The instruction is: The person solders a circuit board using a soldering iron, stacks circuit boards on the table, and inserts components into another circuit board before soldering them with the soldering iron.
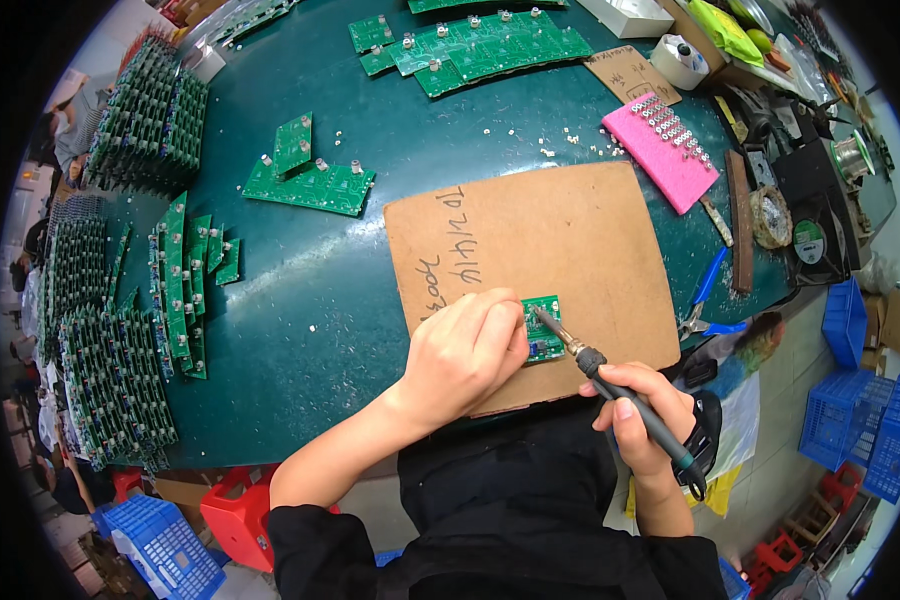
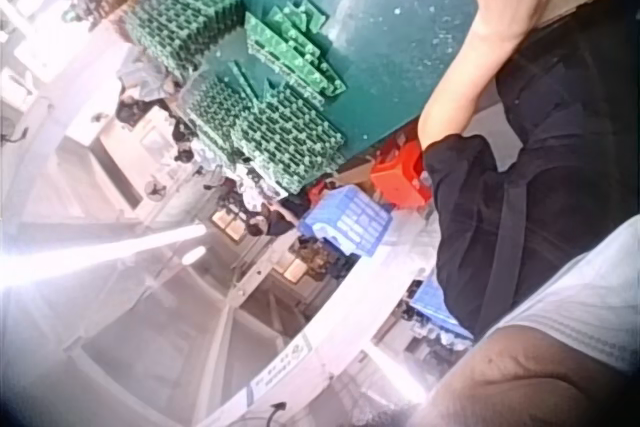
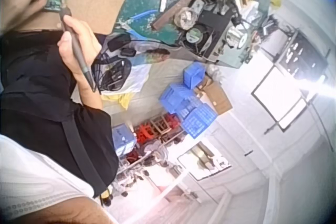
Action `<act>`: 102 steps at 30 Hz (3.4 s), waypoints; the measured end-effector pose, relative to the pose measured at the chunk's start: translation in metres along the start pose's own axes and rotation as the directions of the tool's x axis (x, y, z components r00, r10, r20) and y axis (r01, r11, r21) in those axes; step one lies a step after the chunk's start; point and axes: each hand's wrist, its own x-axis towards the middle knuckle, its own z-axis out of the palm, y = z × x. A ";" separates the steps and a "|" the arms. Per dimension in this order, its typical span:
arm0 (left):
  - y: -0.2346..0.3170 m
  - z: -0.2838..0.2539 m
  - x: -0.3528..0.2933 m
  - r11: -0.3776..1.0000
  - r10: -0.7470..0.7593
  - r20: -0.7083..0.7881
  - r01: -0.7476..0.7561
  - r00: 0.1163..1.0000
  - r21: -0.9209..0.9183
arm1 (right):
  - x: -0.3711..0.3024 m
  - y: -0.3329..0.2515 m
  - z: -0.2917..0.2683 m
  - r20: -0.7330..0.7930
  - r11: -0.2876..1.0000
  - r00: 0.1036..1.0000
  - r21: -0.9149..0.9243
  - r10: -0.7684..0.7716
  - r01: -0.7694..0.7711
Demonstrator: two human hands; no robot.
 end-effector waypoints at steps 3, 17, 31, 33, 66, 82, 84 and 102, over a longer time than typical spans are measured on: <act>0.002 -0.001 0.002 0.998 -0.046 0.038 0.048 0.998 -0.045 | 0.000 0.000 -0.002 0.011 1.000 1.000 -0.017 0.005 -0.005; 0.002 -0.003 0.002 0.993 -0.088 0.037 0.091 0.995 -0.079 | -0.002 0.000 0.004 -0.044 0.993 0.993 -0.057 -0.106 0.103; 0.002 -0.002 0.003 0.989 -0.108 0.051 0.112 0.993 -0.099 | 0.002 -0.001 0.002 -0.014 0.992 0.995 -0.085 -0.095 0.094; 0.002 -0.001 0.004 0.988 -0.112 0.059 0.118 0.992 -0.104 | 0.003 -0.001 0.001 0.003 0.989 0.994 -0.098 -0.108 0.108; 0.006 -0.018 0.010 0.982 -0.165 0.204 0.179 0.965 -0.053 | -0.002 -0.022 0.003 0.000 0.972 0.989 -0.182 -0.151 0.148; -0.001 -0.022 0.008 0.958 -0.164 0.264 0.218 0.950 -0.189 | 0.059 0.009 0.021 0.442 0.718 0.860 -0.509 -0.256 0.475; -0.002 -0.025 0.008 0.956 -0.155 0.261 0.211 0.953 -0.203 | 0.060 0.007 0.023 0.453 0.710 0.855 -0.514 -0.253 0.482; -0.017 -0.037 -0.018 0.974 -0.122 0.112 0.141 0.986 -0.178 | 0.065 -0.004 0.023 0.499 0.616 0.841 -0.600 -0.211 0.511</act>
